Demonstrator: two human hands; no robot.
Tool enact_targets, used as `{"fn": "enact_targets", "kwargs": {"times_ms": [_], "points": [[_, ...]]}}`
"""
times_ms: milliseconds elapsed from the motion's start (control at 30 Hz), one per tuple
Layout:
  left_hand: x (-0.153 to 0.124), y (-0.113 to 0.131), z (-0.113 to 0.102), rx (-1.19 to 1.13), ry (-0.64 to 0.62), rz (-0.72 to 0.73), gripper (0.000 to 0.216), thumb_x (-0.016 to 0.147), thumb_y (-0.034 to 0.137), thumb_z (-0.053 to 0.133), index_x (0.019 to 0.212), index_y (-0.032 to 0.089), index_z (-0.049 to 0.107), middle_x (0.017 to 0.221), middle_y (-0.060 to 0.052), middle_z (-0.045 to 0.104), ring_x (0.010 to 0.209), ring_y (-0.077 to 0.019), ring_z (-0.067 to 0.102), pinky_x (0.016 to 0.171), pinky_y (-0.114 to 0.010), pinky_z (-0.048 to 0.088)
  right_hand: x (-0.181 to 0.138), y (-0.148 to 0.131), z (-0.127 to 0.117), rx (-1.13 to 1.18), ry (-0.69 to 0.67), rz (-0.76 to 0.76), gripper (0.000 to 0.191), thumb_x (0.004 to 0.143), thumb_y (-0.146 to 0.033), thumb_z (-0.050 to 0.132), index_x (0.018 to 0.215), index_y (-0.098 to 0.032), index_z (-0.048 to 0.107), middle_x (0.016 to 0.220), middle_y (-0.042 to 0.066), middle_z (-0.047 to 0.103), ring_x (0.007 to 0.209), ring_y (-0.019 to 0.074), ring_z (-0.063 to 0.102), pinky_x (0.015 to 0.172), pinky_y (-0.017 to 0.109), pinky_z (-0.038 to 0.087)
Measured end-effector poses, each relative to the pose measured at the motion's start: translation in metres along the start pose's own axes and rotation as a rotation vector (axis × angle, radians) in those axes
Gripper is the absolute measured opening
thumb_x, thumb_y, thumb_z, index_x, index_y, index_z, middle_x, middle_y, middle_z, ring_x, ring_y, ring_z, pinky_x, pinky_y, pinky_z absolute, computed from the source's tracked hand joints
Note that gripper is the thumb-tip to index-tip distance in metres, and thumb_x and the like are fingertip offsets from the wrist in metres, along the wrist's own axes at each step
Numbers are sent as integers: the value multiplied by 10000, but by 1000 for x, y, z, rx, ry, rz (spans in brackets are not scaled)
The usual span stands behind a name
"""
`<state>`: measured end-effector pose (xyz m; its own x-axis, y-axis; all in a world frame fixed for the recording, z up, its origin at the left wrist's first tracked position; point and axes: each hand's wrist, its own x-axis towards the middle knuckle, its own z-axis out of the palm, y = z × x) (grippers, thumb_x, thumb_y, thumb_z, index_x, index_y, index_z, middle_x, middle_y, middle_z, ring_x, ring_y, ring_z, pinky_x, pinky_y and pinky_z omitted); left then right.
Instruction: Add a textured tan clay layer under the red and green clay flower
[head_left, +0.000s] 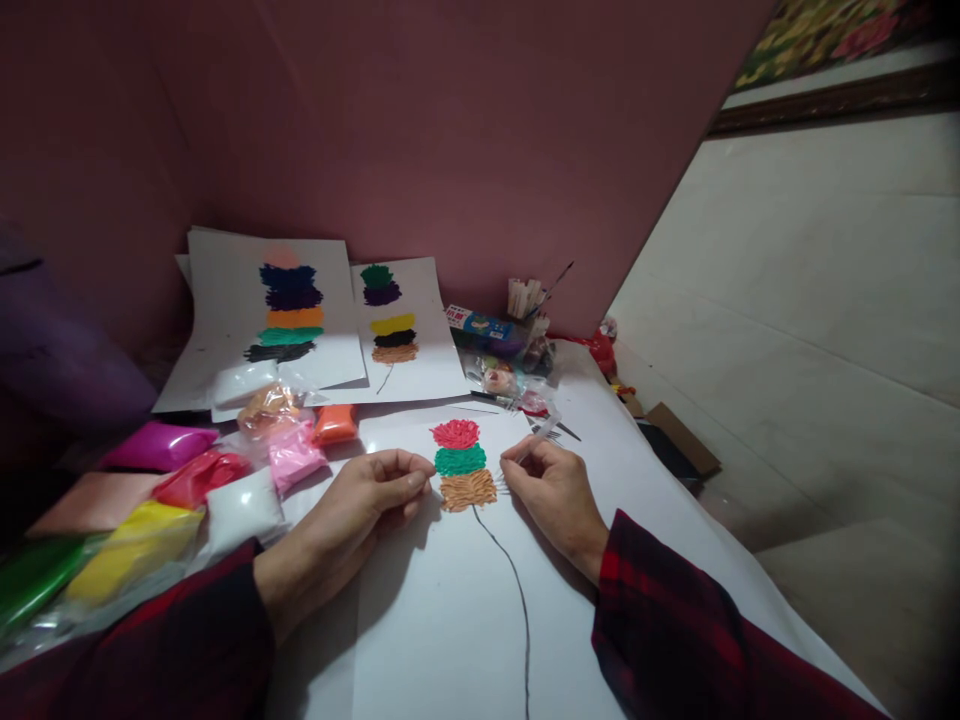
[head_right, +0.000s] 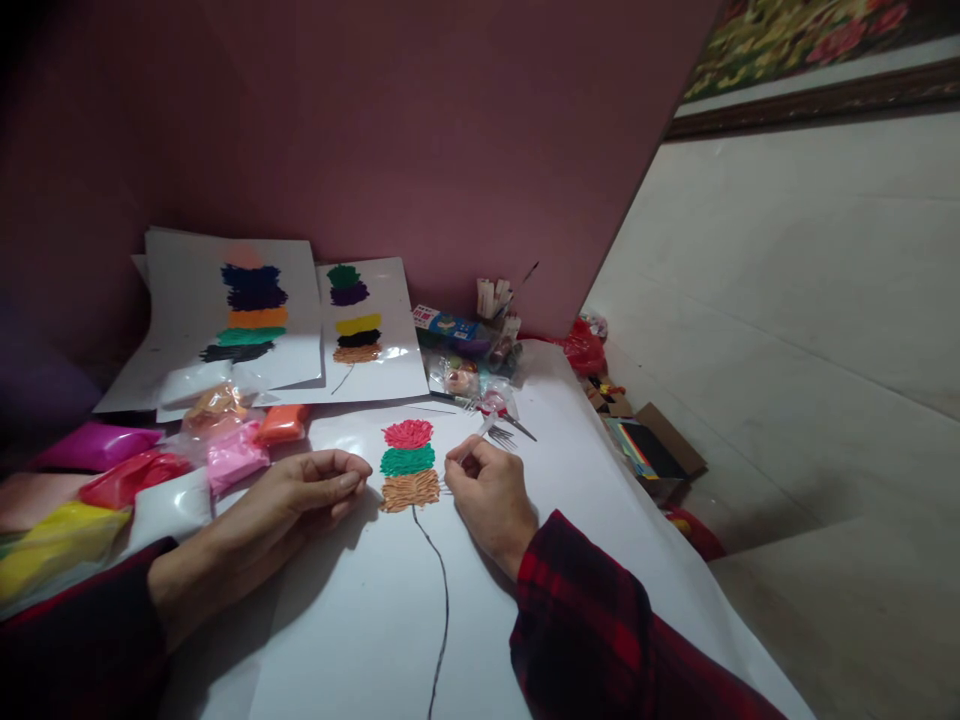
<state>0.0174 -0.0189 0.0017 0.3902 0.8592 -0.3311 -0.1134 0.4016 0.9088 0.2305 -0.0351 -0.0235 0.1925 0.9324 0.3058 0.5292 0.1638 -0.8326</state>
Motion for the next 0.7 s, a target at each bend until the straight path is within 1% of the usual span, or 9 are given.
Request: {"fn": "enact_targets", "kwargs": {"times_ms": [233,500,700], "points": [[-2,2,1,29,5,10,177,712,269,709,790,138,620,576,26,493,516,-78,391,492,-199,263,0,-5,0,-32,2,18,94,721,-166,556,655,-159,622,568,-18,562,516,113,475,519,248,387],[0,1,1,25,23,3,168,709,244,712,792,129,623,598,22,509,532,-67,394,509,-185,282,2,-9,-1,-76,2,48,98,683,-133,542,627,-163,616,558,-15,571,528,122,502,536,252,397],[-2,2,2,53,23,4,185,701,273,711,787,133,626,580,20,507,506,-72,382,484,-196,262,2,-4,0,17,43,95,68,675,-164,560,642,-156,619,543,-24,544,509,114,460,506,244,371]]}}
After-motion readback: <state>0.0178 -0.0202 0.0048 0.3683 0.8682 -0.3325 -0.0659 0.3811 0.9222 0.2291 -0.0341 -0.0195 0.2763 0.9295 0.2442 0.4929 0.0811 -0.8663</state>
